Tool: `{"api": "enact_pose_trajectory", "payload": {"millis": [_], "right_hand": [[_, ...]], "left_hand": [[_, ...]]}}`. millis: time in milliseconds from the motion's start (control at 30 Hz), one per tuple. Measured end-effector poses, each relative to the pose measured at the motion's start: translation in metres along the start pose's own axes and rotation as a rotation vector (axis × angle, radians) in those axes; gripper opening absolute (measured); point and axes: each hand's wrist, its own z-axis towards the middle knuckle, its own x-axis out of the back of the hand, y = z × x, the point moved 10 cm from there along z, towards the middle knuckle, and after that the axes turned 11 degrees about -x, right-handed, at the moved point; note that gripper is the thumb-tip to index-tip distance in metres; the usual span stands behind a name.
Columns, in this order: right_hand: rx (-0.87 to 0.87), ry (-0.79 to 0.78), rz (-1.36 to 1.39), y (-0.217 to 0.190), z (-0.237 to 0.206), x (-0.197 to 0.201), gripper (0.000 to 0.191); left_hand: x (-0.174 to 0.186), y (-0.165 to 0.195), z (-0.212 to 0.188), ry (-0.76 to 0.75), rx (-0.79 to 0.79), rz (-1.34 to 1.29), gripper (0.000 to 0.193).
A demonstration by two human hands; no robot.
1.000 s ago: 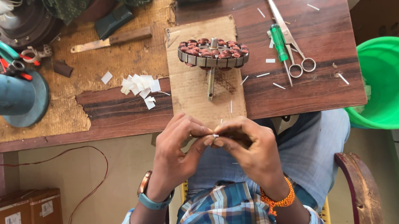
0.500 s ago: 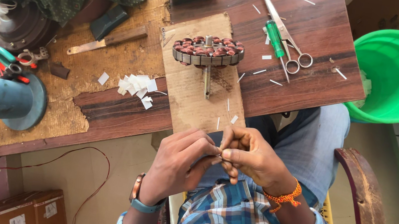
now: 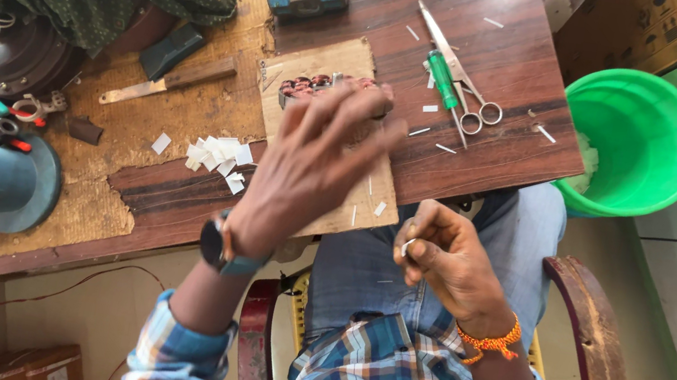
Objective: The person cuts small white rectangular pieces with scissors and inserts them into the slots of a motor stator. They use a screwdriver to press the pieces into place and repeat the process across multiple slots.
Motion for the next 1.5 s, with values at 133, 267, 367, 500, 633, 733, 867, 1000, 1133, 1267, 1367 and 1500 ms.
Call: {"api": "enact_pose_trajectory", "payload": {"millis": [133, 267, 367, 500, 633, 733, 867, 1000, 1133, 1267, 1367, 1500], "right_hand": [[0.103, 0.065, -0.03, -0.017, -0.023, 0.005, 0.023], [0.204, 0.266, -0.154, -0.04, -0.033, 0.016, 0.02], [0.267, 0.389, -0.379, -0.06, -0.022, 0.007, 0.013], [0.522, 0.419, -0.697, -0.092, -0.006, -0.036, 0.009], [0.92, 0.312, -1.207, -0.111, 0.019, -0.103, 0.016], [1.021, 0.268, -1.451, -0.106, 0.055, -0.128, 0.021], [1.093, 0.216, -1.524, -0.101, 0.094, -0.138, 0.022], [1.072, 0.228, -1.476, -0.096, 0.117, -0.131, 0.022], [1.068, 0.337, -1.453, -0.096, 0.133, -0.12, 0.023], [0.985, 0.365, -1.204, -0.097, 0.154, -0.104, 0.019], [1.014, 0.369, -1.153, -0.1, 0.163, -0.098, 0.018], [0.933, 0.287, -1.067, -0.102, 0.185, -0.085, 0.017]], "left_hand": [[-0.029, -0.044, -0.001, -0.111, 0.243, -0.202, 0.068], [-0.009, -0.057, -0.022, 0.216, 0.356, -0.344, 0.068], [-0.001, -0.067, -0.043, 0.419, 0.465, -0.562, 0.072], [-0.008, -0.073, -0.063, 0.456, 0.583, -0.699, 0.075], [-0.011, -0.084, -0.074, 0.459, 0.634, -0.772, 0.079], [-0.014, -0.097, -0.079, 0.443, 0.67, -0.815, 0.082], [-0.019, -0.117, -0.078, 0.34, 0.667, -0.786, 0.069], [-0.014, -0.13, -0.069, 0.339, 0.569, -0.703, 0.057], [-0.024, -0.15, -0.066, 0.341, 0.664, -0.793, 0.062], [-0.029, -0.162, -0.059, 0.296, 0.682, -0.821, 0.058], [-0.022, -0.169, -0.049, 0.276, 0.565, -0.693, 0.047], [-0.028, -0.184, -0.045, 0.303, 0.531, -0.713, 0.047]]}}
